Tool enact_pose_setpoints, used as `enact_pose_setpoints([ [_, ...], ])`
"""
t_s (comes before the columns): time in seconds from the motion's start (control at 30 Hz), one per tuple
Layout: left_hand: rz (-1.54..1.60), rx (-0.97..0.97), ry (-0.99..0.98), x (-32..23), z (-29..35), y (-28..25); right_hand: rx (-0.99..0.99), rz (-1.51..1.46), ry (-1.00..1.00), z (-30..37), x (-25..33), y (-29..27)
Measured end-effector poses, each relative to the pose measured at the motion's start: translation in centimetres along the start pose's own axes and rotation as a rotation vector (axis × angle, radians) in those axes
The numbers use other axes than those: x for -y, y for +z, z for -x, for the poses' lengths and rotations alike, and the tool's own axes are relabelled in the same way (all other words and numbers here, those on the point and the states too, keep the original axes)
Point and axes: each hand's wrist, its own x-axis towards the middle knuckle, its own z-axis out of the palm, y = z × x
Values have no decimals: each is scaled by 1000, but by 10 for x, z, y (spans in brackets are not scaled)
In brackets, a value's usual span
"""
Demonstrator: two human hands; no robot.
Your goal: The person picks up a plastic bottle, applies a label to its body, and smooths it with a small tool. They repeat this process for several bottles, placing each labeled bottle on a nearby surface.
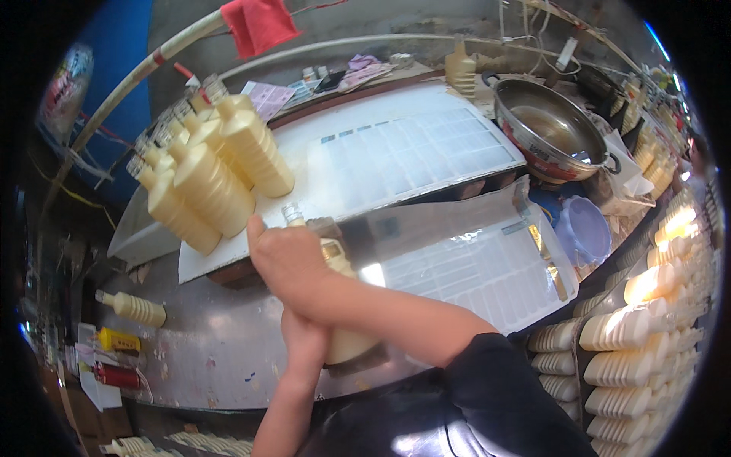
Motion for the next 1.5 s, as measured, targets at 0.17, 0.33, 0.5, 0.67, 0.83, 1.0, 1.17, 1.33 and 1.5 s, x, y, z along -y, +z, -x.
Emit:
enact_pose_setpoints([
  [0.17,-41,-81,-6,-1,-1,4,70,-53,39,-1,-8,0],
  [0.33,228,-105,130,12,3,5,63,-289,338,18,-65,-1],
  [0.5,408,-60,220,39,-5,12,67,-560,498,51,-102,4],
  [0.67,495,-76,210,31,-2,14,-10,-567,412,53,-103,0],
  [0.83,583,-30,199,33,-2,13,-77,-610,496,55,-92,15],
  [1.0,584,-28,107,34,0,11,-52,-491,555,74,-98,-7],
  [1.17,436,-75,57,34,28,19,-159,-762,707,154,-161,-18],
  [1.33,403,-109,148,39,41,24,81,-447,1105,253,-215,-82],
  [1.5,409,-116,137,34,42,24,38,12,1137,283,-210,-118],
])
